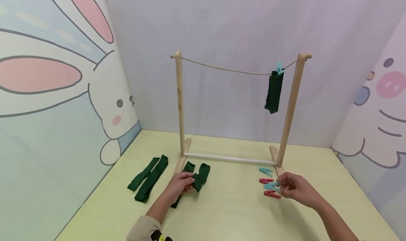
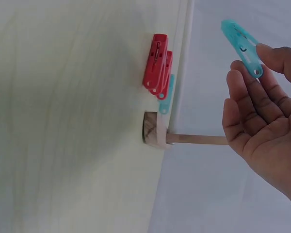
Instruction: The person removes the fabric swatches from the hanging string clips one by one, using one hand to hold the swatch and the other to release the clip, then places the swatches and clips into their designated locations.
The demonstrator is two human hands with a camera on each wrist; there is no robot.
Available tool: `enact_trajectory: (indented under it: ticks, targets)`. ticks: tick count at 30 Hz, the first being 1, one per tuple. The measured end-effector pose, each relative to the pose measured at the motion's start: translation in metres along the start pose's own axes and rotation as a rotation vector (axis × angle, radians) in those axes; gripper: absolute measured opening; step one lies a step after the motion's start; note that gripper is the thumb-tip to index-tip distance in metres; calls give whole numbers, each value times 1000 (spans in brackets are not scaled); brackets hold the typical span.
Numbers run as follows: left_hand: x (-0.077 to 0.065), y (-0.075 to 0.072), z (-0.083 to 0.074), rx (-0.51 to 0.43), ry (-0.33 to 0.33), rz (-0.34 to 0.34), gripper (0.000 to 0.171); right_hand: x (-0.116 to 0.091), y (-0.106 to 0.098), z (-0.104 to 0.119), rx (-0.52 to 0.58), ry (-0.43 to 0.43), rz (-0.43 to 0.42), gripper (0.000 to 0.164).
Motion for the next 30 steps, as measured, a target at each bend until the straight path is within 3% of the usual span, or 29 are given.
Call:
enact_trajectory:
  ticks: [3,8,16,25,30]
  targets:
    - [5,-6,12,33,-37,-20,32,-2,1,-7,30,60,35,23]
    - [2,-9,13,36,-77,-27,29,-7,1,-15,27,117,64,25]
    - [-6,-11,16,12,-123,-23,21,-13,2,-28,83,131,94,23]
    - [-12,-16,18,146,-114,14,17,-18,2,-41,126,171,121,24]
    - [-17,-17,18,219,-142,42,13,-20,1,-48,123,214,143,25]
Point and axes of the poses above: each hand's wrist, its own x-axis towards the middle knuckle, its own y-axis out of the palm, z = x × y, the point moved 1 cm from there along x, towards the middle knuckle
